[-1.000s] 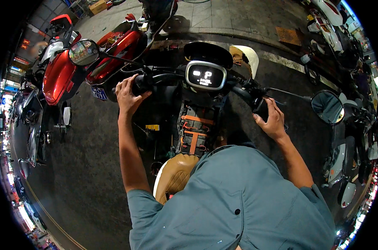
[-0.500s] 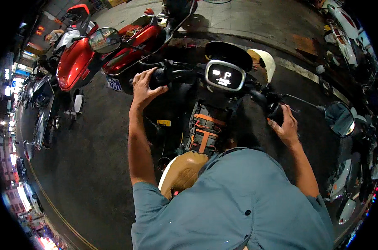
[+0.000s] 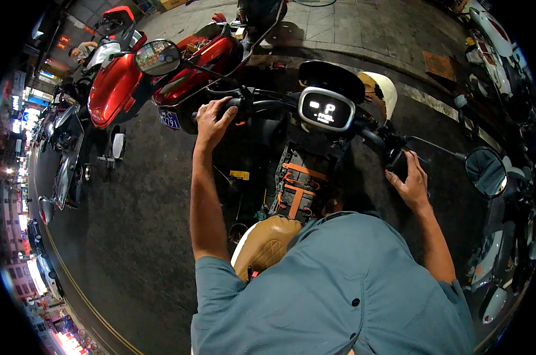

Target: The person disconnects and reconnects electrical wires and a plastic panel on the front of a scooter.

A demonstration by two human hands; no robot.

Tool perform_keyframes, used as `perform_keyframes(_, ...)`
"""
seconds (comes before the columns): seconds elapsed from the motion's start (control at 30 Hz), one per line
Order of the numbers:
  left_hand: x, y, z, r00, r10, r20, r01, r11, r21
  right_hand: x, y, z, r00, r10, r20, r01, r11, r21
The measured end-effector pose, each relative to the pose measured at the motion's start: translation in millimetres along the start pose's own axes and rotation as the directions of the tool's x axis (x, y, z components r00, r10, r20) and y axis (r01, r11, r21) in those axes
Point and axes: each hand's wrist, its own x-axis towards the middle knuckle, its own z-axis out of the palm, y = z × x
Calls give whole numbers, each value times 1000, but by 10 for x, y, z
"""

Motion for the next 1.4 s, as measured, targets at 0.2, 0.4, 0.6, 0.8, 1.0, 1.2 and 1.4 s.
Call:
perform_keyframes(0.2,6,32,-42,1000,24,-19,-24,1000,2,1,73,43,999,-32,-16,31,999,-23)
perform_keyframes(0.4,19,24,-39,1000,21,19,-21,1000,15,6,42,17,999,-43,-20,42,999,-11)
perform_keyframes(0.6,-10,72,-59,999,37,0,-37,998,-45,1,83,53,1000,-20,-11,20,1000,-20)
perform_keyframes(0.8,-24,122,-63,999,43,7,-43,998,-38,-1,86,39,998,-52,-31,52,999,9)
perform_keyframes(1.0,-4,44,-46,999,49,7,-48,998,-34,15,82,96,996,-28,-82,26,999,-21)
perform_keyframes(1.2,-9,65,-52,998,61,-7,-62,997,-47,18,58,85,994,-45,-100,41,998,-38)
perform_keyframes(1.4,-15,86,-51,999,48,-2,-48,998,-42,19,29,76,994,-51,-99,47,998,-40)
